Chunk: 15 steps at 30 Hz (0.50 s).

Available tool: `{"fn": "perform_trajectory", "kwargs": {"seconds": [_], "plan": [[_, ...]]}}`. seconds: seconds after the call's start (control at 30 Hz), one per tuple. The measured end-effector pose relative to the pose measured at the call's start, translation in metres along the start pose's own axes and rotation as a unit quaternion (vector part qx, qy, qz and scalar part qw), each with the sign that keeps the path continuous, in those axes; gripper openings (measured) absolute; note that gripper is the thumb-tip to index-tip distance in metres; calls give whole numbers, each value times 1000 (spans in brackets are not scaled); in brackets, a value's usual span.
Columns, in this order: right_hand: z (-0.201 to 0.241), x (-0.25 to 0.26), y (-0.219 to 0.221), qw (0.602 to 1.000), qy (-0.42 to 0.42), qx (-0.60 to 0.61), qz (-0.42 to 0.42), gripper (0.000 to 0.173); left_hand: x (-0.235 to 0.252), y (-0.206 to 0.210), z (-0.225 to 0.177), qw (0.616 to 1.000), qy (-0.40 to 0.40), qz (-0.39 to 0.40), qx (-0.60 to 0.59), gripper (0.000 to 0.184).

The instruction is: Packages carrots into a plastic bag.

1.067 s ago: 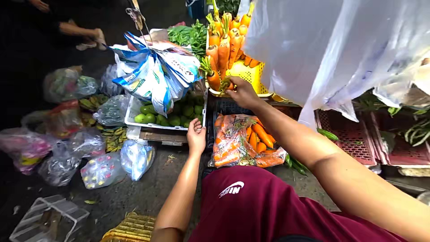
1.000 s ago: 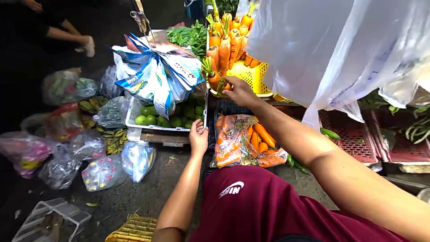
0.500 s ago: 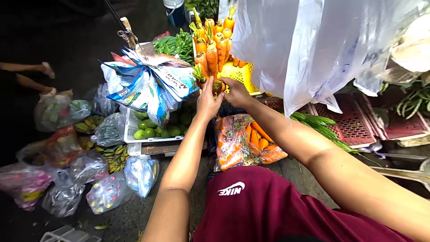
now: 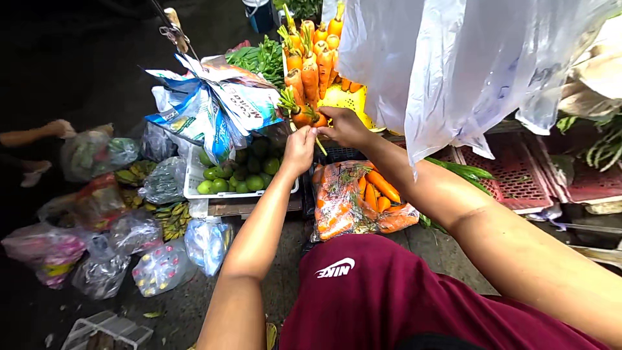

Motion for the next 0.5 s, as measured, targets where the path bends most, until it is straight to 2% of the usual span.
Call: {"fn": "perform_trajectory", "kwargs": {"seconds": [0.1, 0.13, 0.2, 0.23, 0.3, 0.33, 0.37, 0.4, 0.43, 0.5], "plan": [[-21, 10, 8, 1000, -12, 18, -21, 49, -51, 4, 7, 993, -43, 56, -94, 39], [-27, 14, 13, 1000, -17, 13, -22, 49, -70, 9, 24, 990, -66, 91, -86, 39], [-34, 20, 20, 1000, -15, 11, -19, 54, -116, 24, 83, 974, -144, 175, -11, 41], [-33, 22, 22, 1000, -7, 12, -13, 56, -147, 32, 119, 949, -208, 228, 58, 42], [-24, 21, 23, 1000, 15, 22, 0, 59, -223, 39, 180, 848, -361, 340, 189, 49], [-18, 20, 20, 999, 29, 27, 6, 59, -257, 38, 199, 795, -422, 373, 224, 56], [-10, 16, 16, 999, 38, 36, 12, 59, -284, 37, 211, 760, -464, 391, 234, 62], [-6, 13, 12, 998, 39, 42, 18, 61, -302, 36, 219, 741, -490, 399, 228, 67], [-5, 11, 9, 998, 34, 44, 24, 66, -310, 36, 222, 739, -500, 396, 216, 69], [-11, 10, 11, 998, 19, 47, 35, 78, -304, 39, 215, 761, -491, 372, 201, 64]]}}
Point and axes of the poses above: each hand's wrist, its own x-axis towards the middle knuckle, its own y-axis out of the palm, z = x × y, the point moved 10 cm from there along x, towards the middle knuckle, and after that the axes turned 8 degrees about z, right-handed, at the moved point
